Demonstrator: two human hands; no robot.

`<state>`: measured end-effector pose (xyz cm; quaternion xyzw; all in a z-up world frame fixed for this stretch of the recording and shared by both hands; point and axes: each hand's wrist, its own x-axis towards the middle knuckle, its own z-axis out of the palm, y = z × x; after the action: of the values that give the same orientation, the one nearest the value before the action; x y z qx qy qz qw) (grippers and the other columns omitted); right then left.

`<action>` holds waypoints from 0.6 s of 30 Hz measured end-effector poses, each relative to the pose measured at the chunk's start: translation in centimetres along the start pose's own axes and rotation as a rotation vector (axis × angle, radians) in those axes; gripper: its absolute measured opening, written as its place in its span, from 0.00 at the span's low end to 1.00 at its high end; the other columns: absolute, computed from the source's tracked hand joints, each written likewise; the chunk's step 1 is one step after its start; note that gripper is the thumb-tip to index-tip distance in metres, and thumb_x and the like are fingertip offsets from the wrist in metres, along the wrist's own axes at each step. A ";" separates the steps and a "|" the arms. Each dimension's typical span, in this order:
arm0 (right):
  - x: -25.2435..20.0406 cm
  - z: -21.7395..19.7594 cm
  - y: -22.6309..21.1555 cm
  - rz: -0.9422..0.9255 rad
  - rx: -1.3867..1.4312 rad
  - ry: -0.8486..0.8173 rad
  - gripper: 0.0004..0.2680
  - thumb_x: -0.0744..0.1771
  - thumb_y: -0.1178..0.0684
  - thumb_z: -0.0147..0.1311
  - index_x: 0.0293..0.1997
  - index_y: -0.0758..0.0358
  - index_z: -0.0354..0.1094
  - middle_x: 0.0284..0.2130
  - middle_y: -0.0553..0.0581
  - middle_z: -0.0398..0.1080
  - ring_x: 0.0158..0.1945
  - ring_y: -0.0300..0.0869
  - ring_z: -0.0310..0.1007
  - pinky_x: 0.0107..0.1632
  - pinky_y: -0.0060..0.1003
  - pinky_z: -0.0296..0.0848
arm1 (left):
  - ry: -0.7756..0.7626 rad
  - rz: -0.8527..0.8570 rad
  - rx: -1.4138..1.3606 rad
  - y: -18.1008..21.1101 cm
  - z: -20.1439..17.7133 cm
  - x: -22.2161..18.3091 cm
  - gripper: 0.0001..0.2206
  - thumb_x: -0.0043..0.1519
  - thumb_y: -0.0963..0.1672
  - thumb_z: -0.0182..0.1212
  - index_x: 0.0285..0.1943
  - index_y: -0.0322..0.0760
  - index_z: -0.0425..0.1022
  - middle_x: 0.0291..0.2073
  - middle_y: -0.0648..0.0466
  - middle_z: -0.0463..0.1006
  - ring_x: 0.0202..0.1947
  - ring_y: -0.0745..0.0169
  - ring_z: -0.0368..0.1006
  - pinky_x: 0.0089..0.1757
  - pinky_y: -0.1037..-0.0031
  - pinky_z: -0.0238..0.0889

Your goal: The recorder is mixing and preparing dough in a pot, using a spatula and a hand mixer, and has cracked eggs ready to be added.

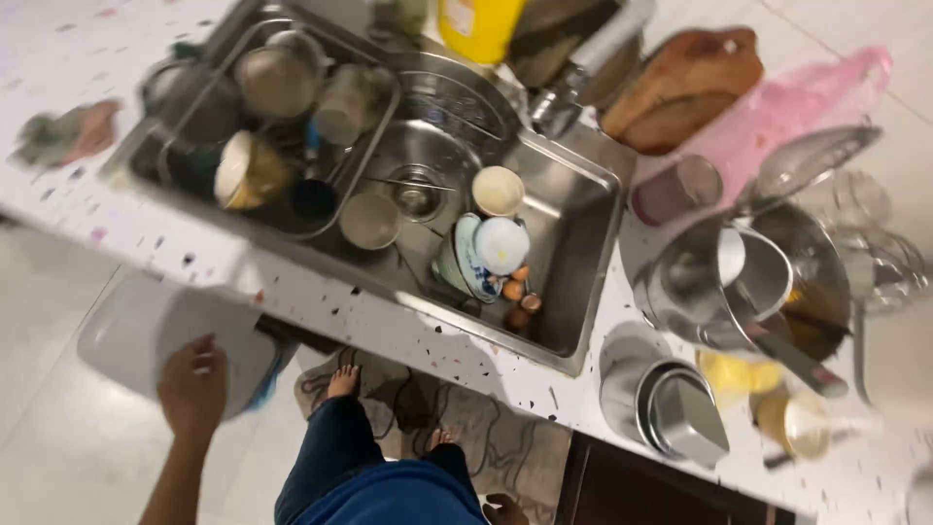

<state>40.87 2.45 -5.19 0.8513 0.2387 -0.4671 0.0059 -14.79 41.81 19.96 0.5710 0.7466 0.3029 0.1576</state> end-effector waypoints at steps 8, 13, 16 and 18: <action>-16.0 -0.5 -14.1 0.108 0.290 -0.018 0.17 0.65 0.39 0.59 0.58 0.48 0.72 0.42 0.57 0.79 0.50 0.45 0.79 0.54 0.39 0.75 | -0.164 0.173 -0.244 4.0 2.2 11.8 0.08 0.78 0.41 0.59 0.61 0.32 0.80 0.47 0.45 0.79 0.44 0.58 0.77 0.44 0.71 0.72; -21.3 -3.2 -19.2 0.005 0.233 0.099 0.14 0.66 0.42 0.58 0.57 0.48 0.72 0.42 0.56 0.78 0.48 0.44 0.77 0.53 0.38 0.74 | -0.312 0.119 -0.285 8.3 5.4 10.3 0.09 0.74 0.40 0.63 0.58 0.26 0.79 0.44 0.41 0.79 0.40 0.58 0.78 0.41 0.65 0.72; -21.9 -7.3 -18.1 -0.078 0.359 0.120 0.12 0.67 0.49 0.60 0.57 0.51 0.72 0.39 0.57 0.79 0.43 0.45 0.78 0.49 0.39 0.75 | -0.392 0.291 -0.264 11.8 6.4 8.1 0.09 0.72 0.41 0.63 0.56 0.25 0.78 0.44 0.41 0.79 0.41 0.59 0.78 0.42 0.68 0.74; -23.4 -15.1 -16.2 -0.085 0.364 0.265 0.11 0.66 0.55 0.52 0.53 0.56 0.73 0.37 0.54 0.80 0.39 0.42 0.79 0.44 0.35 0.77 | -0.405 0.273 -0.338 15.4 5.9 7.0 0.09 0.70 0.41 0.63 0.54 0.27 0.80 0.43 0.42 0.80 0.39 0.59 0.78 0.41 0.68 0.73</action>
<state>35.64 10.96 25.43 0.8813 0.1849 -0.3866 -0.1991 -1.75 52.63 25.97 0.6808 0.5551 0.3212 0.3538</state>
